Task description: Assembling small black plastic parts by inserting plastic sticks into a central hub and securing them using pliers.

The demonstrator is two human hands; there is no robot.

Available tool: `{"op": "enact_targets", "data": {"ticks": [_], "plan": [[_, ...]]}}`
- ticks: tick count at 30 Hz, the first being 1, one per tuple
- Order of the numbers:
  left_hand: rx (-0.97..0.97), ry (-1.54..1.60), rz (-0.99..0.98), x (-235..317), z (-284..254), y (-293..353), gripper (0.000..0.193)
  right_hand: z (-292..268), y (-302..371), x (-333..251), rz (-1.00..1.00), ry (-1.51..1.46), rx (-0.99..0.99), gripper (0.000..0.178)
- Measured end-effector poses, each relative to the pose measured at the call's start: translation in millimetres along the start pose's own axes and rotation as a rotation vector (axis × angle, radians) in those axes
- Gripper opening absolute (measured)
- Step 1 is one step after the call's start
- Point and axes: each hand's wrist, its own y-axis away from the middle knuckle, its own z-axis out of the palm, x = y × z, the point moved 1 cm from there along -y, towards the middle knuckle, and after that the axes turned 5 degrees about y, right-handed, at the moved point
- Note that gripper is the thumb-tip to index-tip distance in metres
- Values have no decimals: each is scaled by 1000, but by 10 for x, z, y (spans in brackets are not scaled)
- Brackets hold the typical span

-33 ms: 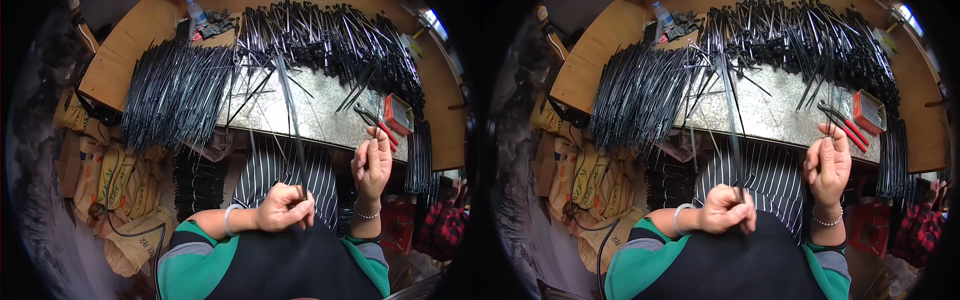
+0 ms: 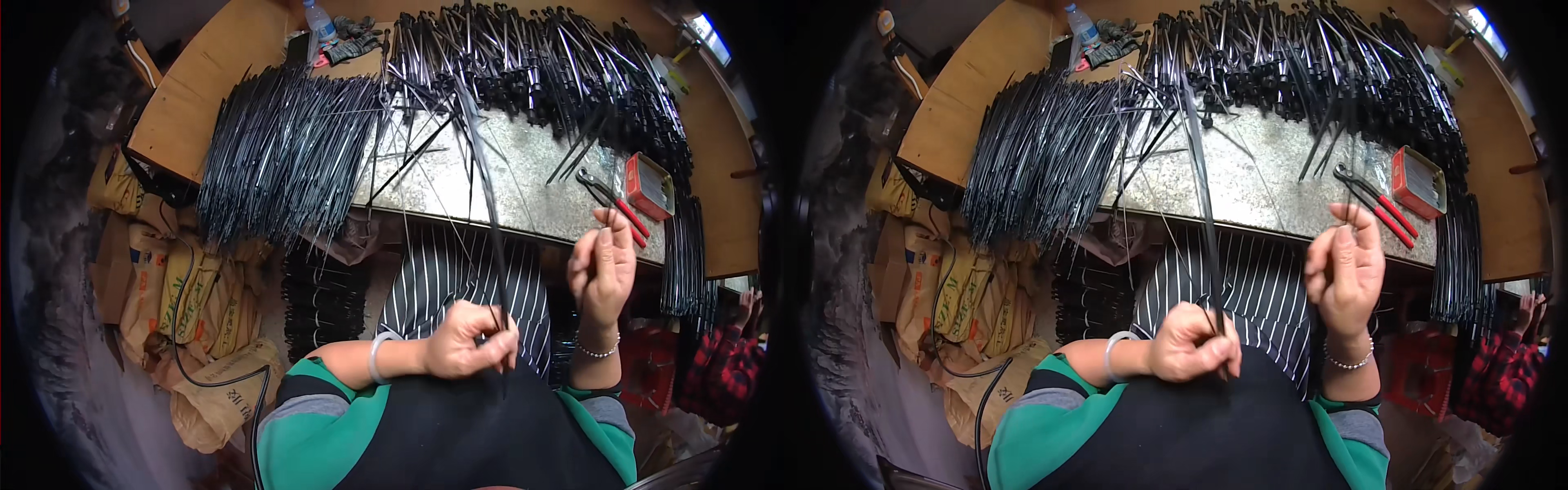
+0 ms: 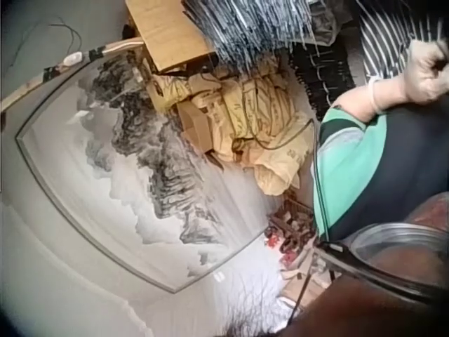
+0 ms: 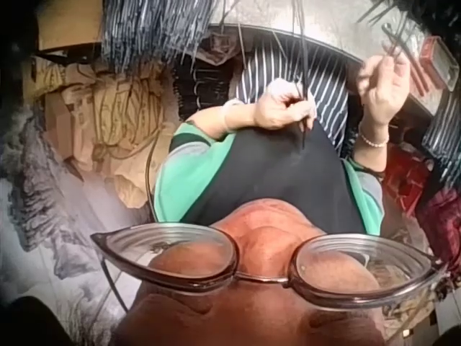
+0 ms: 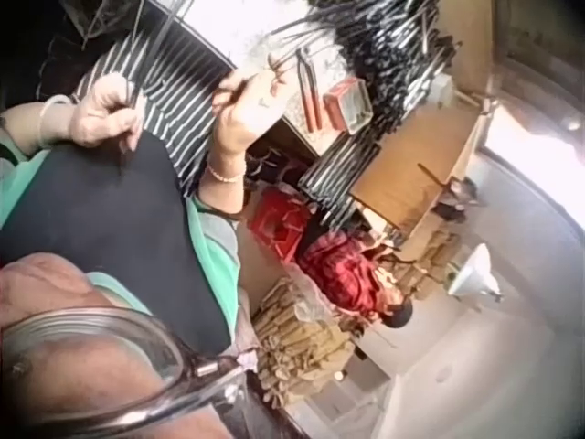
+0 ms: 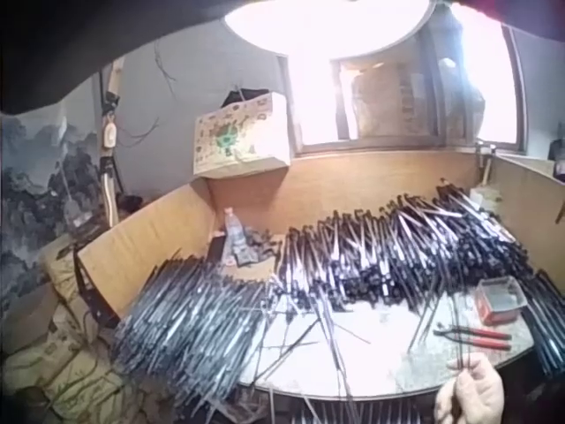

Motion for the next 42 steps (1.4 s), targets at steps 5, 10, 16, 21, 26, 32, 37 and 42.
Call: {"op": "enact_targets", "data": {"ticks": [5,10,16,21,26,32,37,42], "plan": [[-20,-349,169,-535,119,-90,9,251,116,128,52,84,-44,24],[65,-552,235,-699,101,-205,11,255,167,122,176,45,-155,20],[-14,-641,206,-331,-16,-248,3,175,182,100,159,98,-135,16],[801,-744,492,-12,-924,-434,8,-34,94,-56,175,132,-166,22],[249,-755,336,-7,-513,-731,22,-70,-151,-169,131,0,-127,27],[622,-961,51,-496,-457,-755,54,-90,-259,-202,125,-29,-142,27],[728,-1397,331,-678,-473,-1064,79,-88,-226,-232,134,-44,-111,27],[714,-862,303,-910,-375,-1098,92,-75,-171,-401,91,-38,-133,27]]}}
